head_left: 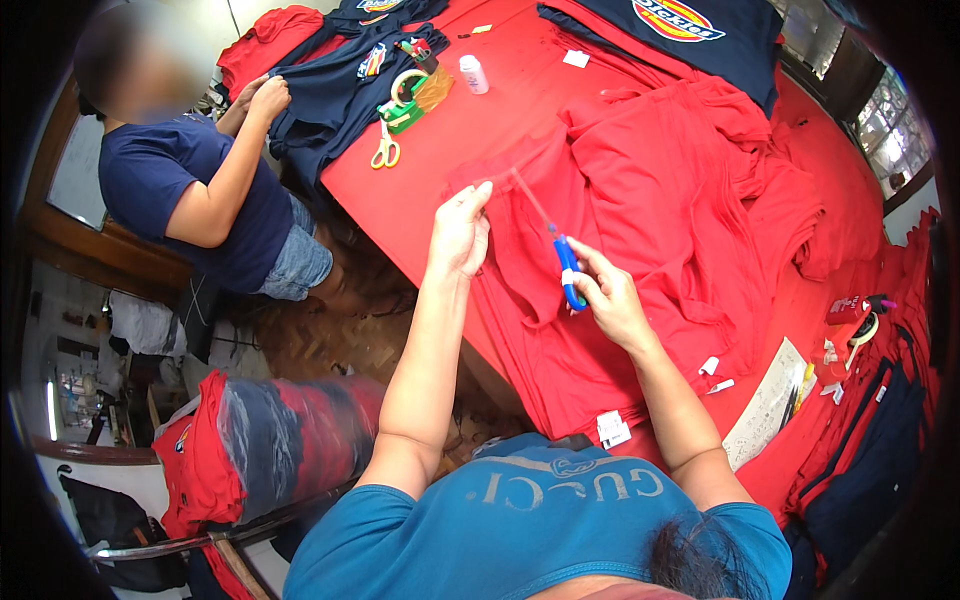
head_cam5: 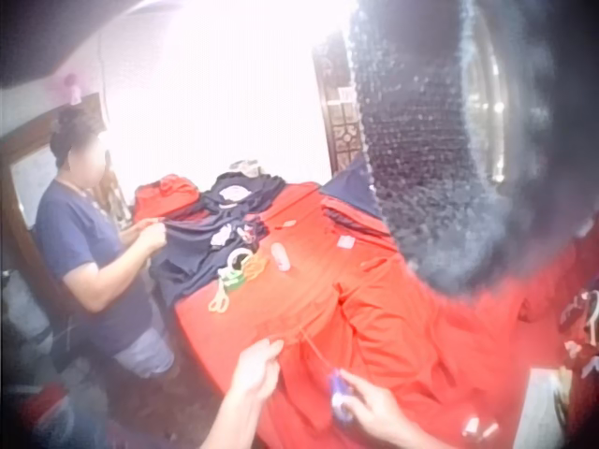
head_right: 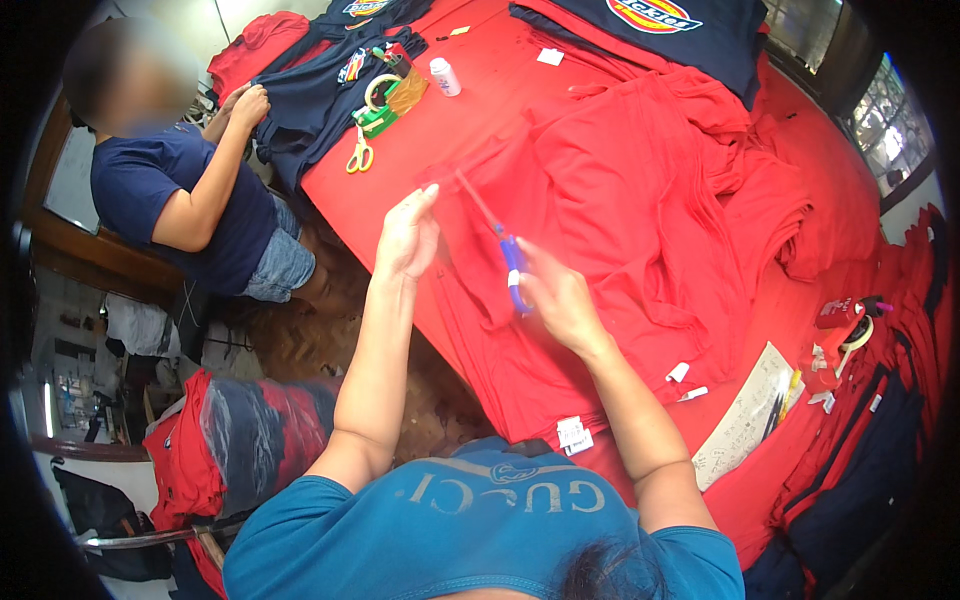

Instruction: The person uses blue-handled scissors to trim the edges of a stack of red t-shirts on a table. They repeatedly align the fabric and make precise cuts along the hem and side seams. A second person is visible in the background working on dark-colored garments.

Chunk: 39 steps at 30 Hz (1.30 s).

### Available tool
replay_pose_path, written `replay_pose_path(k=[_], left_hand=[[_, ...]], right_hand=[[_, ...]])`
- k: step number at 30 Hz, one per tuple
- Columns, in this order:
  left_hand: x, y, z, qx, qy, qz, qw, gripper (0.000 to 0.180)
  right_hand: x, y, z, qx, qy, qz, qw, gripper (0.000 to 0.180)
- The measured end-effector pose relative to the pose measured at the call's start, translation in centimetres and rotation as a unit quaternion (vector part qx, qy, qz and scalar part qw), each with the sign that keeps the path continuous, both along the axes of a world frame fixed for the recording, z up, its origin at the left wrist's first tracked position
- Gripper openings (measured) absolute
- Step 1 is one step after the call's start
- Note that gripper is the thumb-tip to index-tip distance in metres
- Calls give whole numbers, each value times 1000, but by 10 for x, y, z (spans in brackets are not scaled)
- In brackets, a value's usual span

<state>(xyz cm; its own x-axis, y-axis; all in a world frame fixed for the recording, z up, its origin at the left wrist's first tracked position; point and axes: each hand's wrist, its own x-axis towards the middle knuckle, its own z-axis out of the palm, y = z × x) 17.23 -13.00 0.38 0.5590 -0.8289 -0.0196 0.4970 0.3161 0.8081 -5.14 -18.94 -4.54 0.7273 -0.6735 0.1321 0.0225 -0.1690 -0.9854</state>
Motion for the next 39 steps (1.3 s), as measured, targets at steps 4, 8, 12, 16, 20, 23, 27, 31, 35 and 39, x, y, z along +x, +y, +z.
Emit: replay_pose_path(k=[4,8,12,16,20,23,27,31,35,39], left_hand=[[-5,0,1,11,-26,-15,999,13],[-6,1,1,33,-43,-6,999,15],[-9,6,-1,49,-72,-33,996,20],[-10,7,-1,64,-78,-29,994,17],[-5,8,-8,68,-69,-34,995,15],[-12,3,-6,75,-51,-10,996,10],[84,-3,-43,-26,-24,22,999,21],[126,-6,-21,155,-8,160,975,59],[104,11,-37,219,-316,63,921,50],[8,32,-70,182,-584,93,786,41]], right_hand=[[-1,2,7,-109,20,-47,993,54],[-1,7,20,-251,89,-32,964,58],[3,9,26,-232,103,-28,967,56],[10,4,10,-169,14,-38,985,50],[12,7,10,-69,58,-16,996,47],[8,8,8,69,21,-2,997,44],[-16,21,19,184,-96,5,978,46],[-71,44,28,158,-58,-51,984,53],[-114,80,12,177,1,-79,981,61],[-119,116,1,169,85,-85,978,68]])
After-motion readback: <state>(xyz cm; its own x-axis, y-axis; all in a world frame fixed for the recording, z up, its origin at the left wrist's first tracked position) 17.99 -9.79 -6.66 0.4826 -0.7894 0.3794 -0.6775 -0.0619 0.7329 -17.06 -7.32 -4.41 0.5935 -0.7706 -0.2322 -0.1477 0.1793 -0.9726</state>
